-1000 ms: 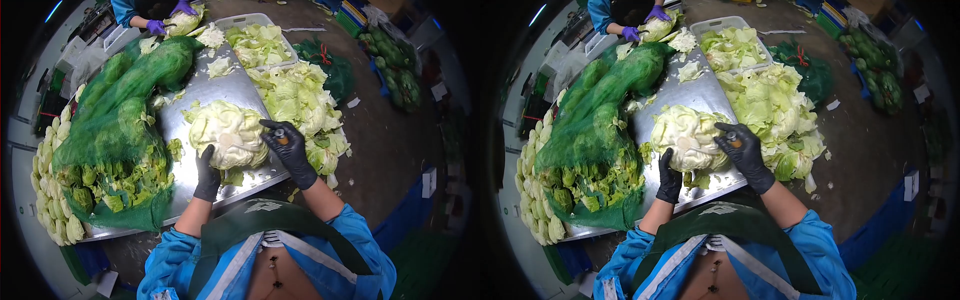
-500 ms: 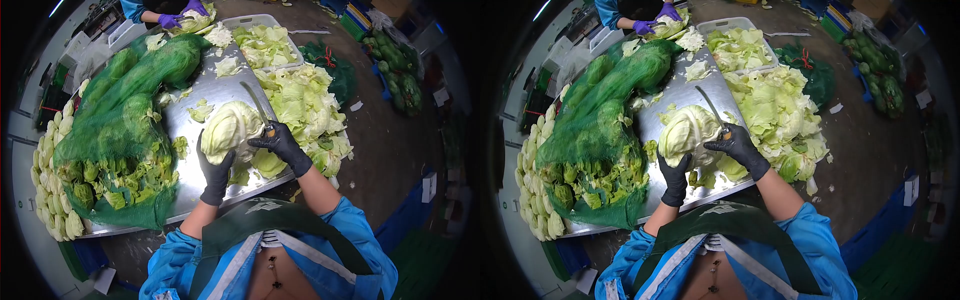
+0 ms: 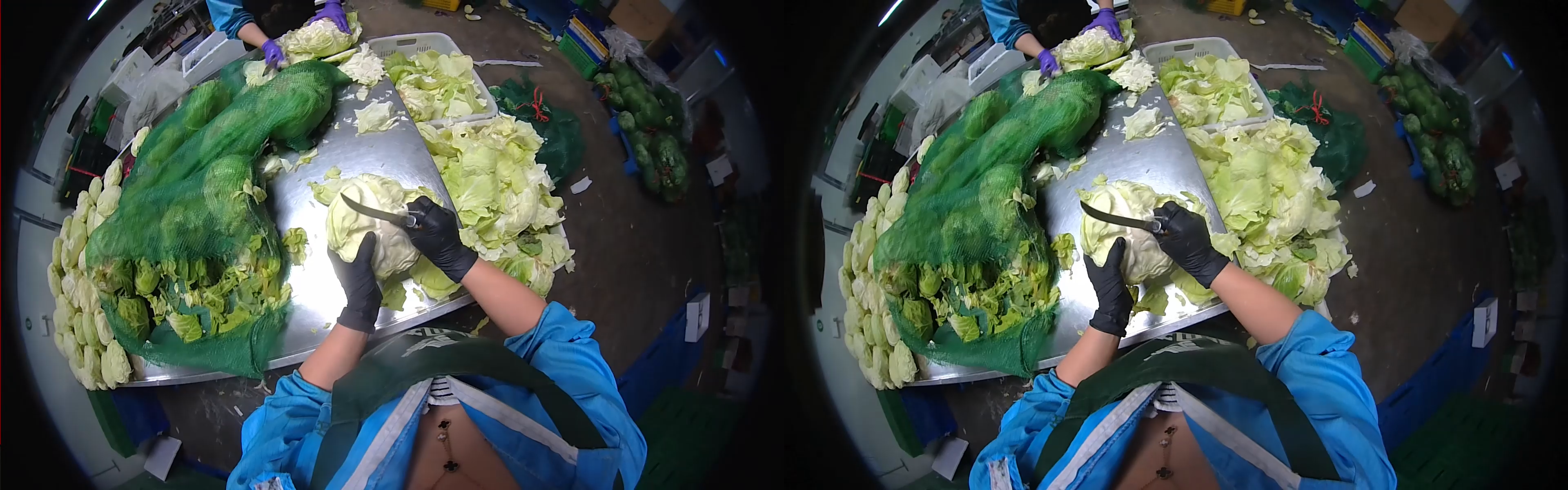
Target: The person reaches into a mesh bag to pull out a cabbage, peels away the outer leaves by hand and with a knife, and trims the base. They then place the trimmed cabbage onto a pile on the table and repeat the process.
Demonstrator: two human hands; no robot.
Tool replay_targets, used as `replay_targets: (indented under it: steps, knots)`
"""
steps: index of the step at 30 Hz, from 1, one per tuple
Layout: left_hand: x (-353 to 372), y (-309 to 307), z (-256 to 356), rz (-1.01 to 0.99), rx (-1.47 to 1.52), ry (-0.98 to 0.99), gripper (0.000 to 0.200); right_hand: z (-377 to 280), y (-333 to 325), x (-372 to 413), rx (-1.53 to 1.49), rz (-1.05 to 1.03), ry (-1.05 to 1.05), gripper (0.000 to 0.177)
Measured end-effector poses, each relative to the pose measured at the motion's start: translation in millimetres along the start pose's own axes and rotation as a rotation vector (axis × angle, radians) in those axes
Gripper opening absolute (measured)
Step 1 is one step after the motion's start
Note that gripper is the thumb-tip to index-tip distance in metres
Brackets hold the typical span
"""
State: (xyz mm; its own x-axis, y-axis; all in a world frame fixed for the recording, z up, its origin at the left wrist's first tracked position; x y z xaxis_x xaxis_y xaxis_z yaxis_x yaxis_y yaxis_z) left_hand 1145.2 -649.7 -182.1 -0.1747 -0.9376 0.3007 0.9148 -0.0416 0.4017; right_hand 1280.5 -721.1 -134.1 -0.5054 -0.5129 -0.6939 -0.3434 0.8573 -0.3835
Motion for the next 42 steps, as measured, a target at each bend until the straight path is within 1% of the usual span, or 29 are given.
replay_targets:
  steps: [2, 3, 4, 6, 7, 8, 10, 12, 13, 14, 16, 18, 20, 21, 25, 26, 28, 29, 30, 31, 32, 34, 35, 36, 38, 39, 40, 41, 42]
  knots:
    - [-6.2, -4.2, -20.5, -0.035, 0.03, -0.053, 0.06, -18.0, 11.6, 11.5, 0.125, -0.149, -0.288, 0.012]
    - [-5.0, -4.5, -17.2, -0.056, 0.023, -0.112, 0.056, -14.9, 17.0, 7.9, 0.141, -0.153, -0.308, 0.011]
    - [-10.2, -0.8, -12.8, -0.096, 0.063, -0.218, 0.053, -9.0, 15.5, 3.2, 0.092, -0.131, -0.237, 0.01]
    - [-6.3, 3.3, -7.5, -0.066, 0.088, -0.278, 0.052, 3.4, -2.2, -3.8, -0.092, 0.008, 0.148, 0.014]
    - [-7.3, 2.9, -7.0, -0.092, 0.155, -0.325, 0.052, 14.2, -14.6, -11.1, -0.098, 0.149, 0.156, 0.02]
    - [-10.0, 1.4, -5.2, -0.089, 0.161, -0.317, 0.052, 39.0, -28.1, -11.6, -0.259, 0.294, 0.543, 0.026]
    - [-4.6, 1.3, 2.3, -0.106, 0.172, -0.313, 0.054, 41.6, -38.9, -12.9, -0.168, 0.091, 0.56, 0.041]
    - [1.9, 2.5, 1.6, -0.106, 0.094, -0.296, 0.058, 23.2, -23.2, -9.2, -0.062, -0.147, 0.418, 0.044]
    - [5.9, 0.9, 3.7, -0.151, -0.021, -0.145, 0.061, 12.5, -21.7, -11.6, 0.03, -0.1, 0.466, 0.042]
    - [7.9, 2.9, 6.2, -0.199, -0.136, 0.012, 0.064, 16.7, -21.0, -11.1, 0.034, -0.089, 0.467, 0.042]
    - [11.2, 4.2, 7.9, -0.183, -0.087, -0.021, 0.067, 21.2, -15.8, -10.2, -0.155, -0.054, 0.569, 0.042]
    - [8.0, 4.0, 9.6, -0.202, -0.128, 0.064, 0.068, 19.5, -20.6, -14.2, -0.091, -0.046, 0.574, 0.046]
    - [8.1, 6.0, 12.8, -0.212, -0.152, 0.087, 0.069, 18.7, -25.1, -20.8, -0.015, -0.107, 0.65, 0.049]
    - [8.9, 7.3, 13.6, -0.217, -0.135, 0.09, 0.069, 20.5, -24.0, -21.0, -0.002, -0.136, 0.637, 0.05]
    - [13.7, 7.5, 18.5, -0.206, -0.132, 0.099, 0.069, 24.3, -23.8, -19.5, -0.072, -0.132, 0.617, 0.05]
    - [12.2, 6.8, 15.6, -0.205, -0.131, 0.1, 0.069, 25.9, -22.9, -17.0, -0.079, -0.114, 0.64, 0.045]
    - [8.5, 5.7, 14.5, -0.163, -0.189, 0.221, 0.067, 24.2, -15.9, -9.9, -0.089, -0.1, 0.659, 0.041]
    - [7.2, 4.1, 12.9, -0.162, -0.188, 0.222, 0.067, 11.5, -11.8, -5.3, -0.091, -0.024, 0.47, 0.036]
    - [5.3, 3.2, 10.5, -0.152, -0.135, 0.108, 0.065, -1.9, -11.8, -0.7, -0.092, 0.051, 0.281, 0.033]
    - [4.3, 4.1, 8.9, -0.142, -0.081, -0.003, 0.064, -25.3, -11.4, -1.5, -0.123, -0.058, -0.038, 0.024]
    - [4.9, 4.9, 10.3, -0.141, -0.082, -0.002, 0.064, -42.2, -13.8, 1.2, -0.145, -0.123, -0.165, 0.024]
    - [9.2, 8.2, 15.6, -0.104, 0.156, -0.201, 0.06, -47.9, -25.5, -2.1, -0.142, 0.045, 0.124, 0.027]
    - [12.4, 8.2, 20.5, -0.094, 0.141, -0.201, 0.058, -17.2, -21.8, 6.1, -0.202, 0.172, 0.301, 0.029]
    - [14.6, 7.5, 21.3, -0.096, 0.141, -0.2, 0.058, -1.2, -25.8, 5.7, -0.331, 0.197, 0.543, 0.033]
    - [18.0, 5.7, 23.1, -0.09, 0.086, -0.163, 0.058, 4.5, -31.4, 7.7, -0.114, -0.033, 0.524, 0.029]
    - [19.9, 6.6, 23.3, -0.101, 0.052, -0.086, 0.063, 0.8, -30.9, 6.5, -0.113, -0.031, 0.522, 0.029]
    - [20.3, 5.6, 18.2, -0.103, 0.052, -0.086, 0.063, -5.2, -29.8, 6.5, -0.007, -0.04, 0.536, 0.031]
    - [19.5, 4.5, 15.1, -0.109, -0.004, 0.023, 0.066, -8.3, -29.7, 6.7, 0.099, -0.051, 0.547, 0.034]
    - [21.2, 6.2, 18.2, -0.113, -0.062, 0.131, 0.07, -9.3, -29.3, 7.9, 0.098, -0.051, 0.547, 0.034]
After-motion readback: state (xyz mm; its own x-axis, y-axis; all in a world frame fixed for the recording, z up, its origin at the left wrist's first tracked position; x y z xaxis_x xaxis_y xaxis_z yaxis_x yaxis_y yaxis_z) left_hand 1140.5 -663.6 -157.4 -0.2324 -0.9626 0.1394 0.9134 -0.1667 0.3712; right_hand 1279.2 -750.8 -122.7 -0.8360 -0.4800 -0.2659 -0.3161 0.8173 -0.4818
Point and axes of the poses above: each hand's wrist, its own x-axis away from the middle knuckle, its own y-axis out of the palm, z = x × y, the point moved 4 cm from there along -x, towards the middle knuckle, and after that the axes turned 11 degrees about z, right-handed, at the moved point
